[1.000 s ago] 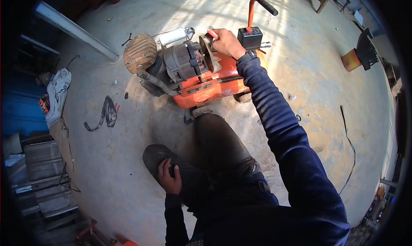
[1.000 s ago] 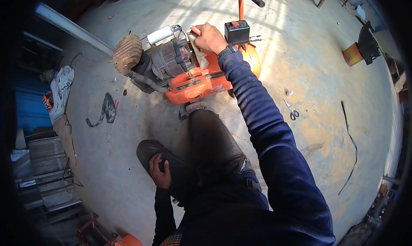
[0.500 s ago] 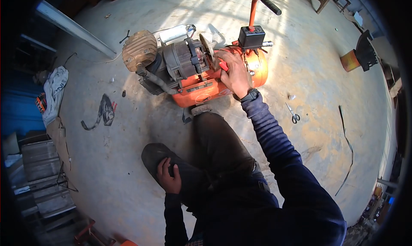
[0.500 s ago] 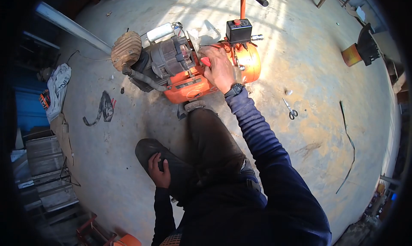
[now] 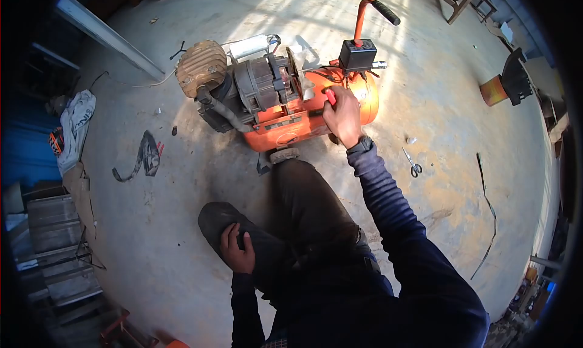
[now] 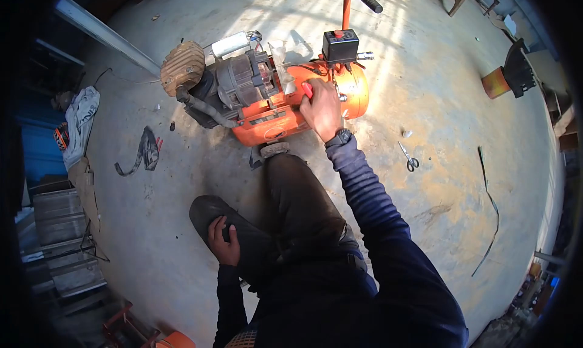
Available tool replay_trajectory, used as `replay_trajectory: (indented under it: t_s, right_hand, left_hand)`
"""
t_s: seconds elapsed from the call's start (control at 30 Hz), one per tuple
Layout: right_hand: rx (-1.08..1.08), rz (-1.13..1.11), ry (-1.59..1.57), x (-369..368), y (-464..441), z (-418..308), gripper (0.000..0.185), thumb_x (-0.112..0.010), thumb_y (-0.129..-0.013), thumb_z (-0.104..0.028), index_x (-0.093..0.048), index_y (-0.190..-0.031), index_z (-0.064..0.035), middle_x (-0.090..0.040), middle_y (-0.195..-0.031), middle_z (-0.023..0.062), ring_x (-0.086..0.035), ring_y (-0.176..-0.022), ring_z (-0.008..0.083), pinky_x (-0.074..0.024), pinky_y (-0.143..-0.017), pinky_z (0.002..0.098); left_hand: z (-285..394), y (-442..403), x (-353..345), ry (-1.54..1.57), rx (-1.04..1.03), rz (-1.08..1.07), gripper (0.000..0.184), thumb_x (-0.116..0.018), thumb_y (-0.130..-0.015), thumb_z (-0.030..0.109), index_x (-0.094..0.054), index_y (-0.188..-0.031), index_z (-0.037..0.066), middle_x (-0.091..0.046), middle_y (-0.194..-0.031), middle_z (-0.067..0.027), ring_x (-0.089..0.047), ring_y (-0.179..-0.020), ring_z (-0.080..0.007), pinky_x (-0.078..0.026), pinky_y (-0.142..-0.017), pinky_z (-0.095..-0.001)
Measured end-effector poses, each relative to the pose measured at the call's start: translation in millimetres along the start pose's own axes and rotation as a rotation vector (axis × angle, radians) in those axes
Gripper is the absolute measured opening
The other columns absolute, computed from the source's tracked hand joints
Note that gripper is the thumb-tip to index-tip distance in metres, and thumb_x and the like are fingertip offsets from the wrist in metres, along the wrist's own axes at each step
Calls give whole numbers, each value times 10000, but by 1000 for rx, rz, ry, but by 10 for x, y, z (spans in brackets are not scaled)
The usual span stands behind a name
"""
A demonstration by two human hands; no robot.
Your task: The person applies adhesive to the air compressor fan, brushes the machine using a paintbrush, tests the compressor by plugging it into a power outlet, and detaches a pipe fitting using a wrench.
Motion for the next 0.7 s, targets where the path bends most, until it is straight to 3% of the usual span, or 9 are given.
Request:
replay_trajectory:
  t_s: [0.07,0.13,0.2,0.33,0.5,0.6,0.63,0.7]
  right_hand:
    - [107,85,-20,-2,-397,-75,232,-625,-783,-125,-666,-970,6,-668,-986,225,-602,-950,425,-491,-862,475]
    - [103,-12,-173,-45,-832,-207,300,-617,-824,-199,-670,-1039,4,-665,-1037,242,-624,-976,429,-492,-892,470]
    - [95,-153,-116,-170,-1176,-281,369,-617,-885,-310,-671,-1101,-16,-672,-1039,249,-640,-939,435,-504,-852,445]
    - [60,-373,114,-418,-1449,-247,429,-620,-898,-387,-670,-1084,-3,-673,-973,264,-639,-930,439,-504,-849,449]
    - [222,-102,-93,-371,-1262,-231,422,-624,-901,-388,-669,-1056,1,-664,-1000,270,-637,-950,429,-501,-850,445]
    - [-38,-481,-93,-354,-1179,-269,444,-617,-909,-413,-656,-1040,9,-647,-1080,237,-629,-965,407,-498,-848,434]
    - [-37,-479,-94,-343,-1078,-262,444,-617,-909,-413,-656,-1040,9,-647,-1080,237,-629,-965,407,-498,-848,434]
    - [279,-93,-122,-132,-758,-320,354,-632,-895,-347,-664,-982,-5,-676,-978,193,-629,-954,390,-514,-811,448]
  left_hand:
    - [12,-56,-12,-18,-8,13,301,-663,-897,155,-658,-1181,59,-614,-1227,-106,-616,-1049,-303,-467,-917,-405]
    - [30,-72,-19,-16,-13,10,299,-662,-897,155,-657,-1181,59,-615,-1225,-106,-616,-1050,-304,-468,-917,-405]
    - [39,-66,-13,-14,-6,5,297,-661,-898,153,-657,-1180,59,-617,-1222,-107,-617,-1053,-306,-468,-917,-406]
    - [70,-67,-2,-51,-46,21,306,-664,-891,119,-648,-1181,26,-612,-1208,-136,-618,-1018,-306,-493,-897,-402]
    - [35,-43,-22,-78,-39,21,303,-667,-889,121,-652,-1178,29,-617,-1202,-132,-620,-1019,-304,-494,-895,-400]
    - [25,-73,-30,-35,-17,14,285,-656,-903,169,-660,-1167,63,-622,-1221,-104,-609,-1084,-309,-470,-924,-412]
    - [26,-82,-26,-35,-19,16,285,-656,-903,169,-660,-1167,63,-622,-1221,-104,-609,-1084,-309,-470,-924,-412]
    - [32,-82,-29,-68,-30,20,285,-664,-891,133,-662,-1161,46,-623,-1204,-115,-619,-1051,-302,-489,-905,-402]
Point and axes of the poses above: each hand's wrist, its own y-axis away from the middle knuckle, its own x-axis out of the back of the hand, z = x × y, the point moved 5 cm from there along -y, towards the middle knuckle
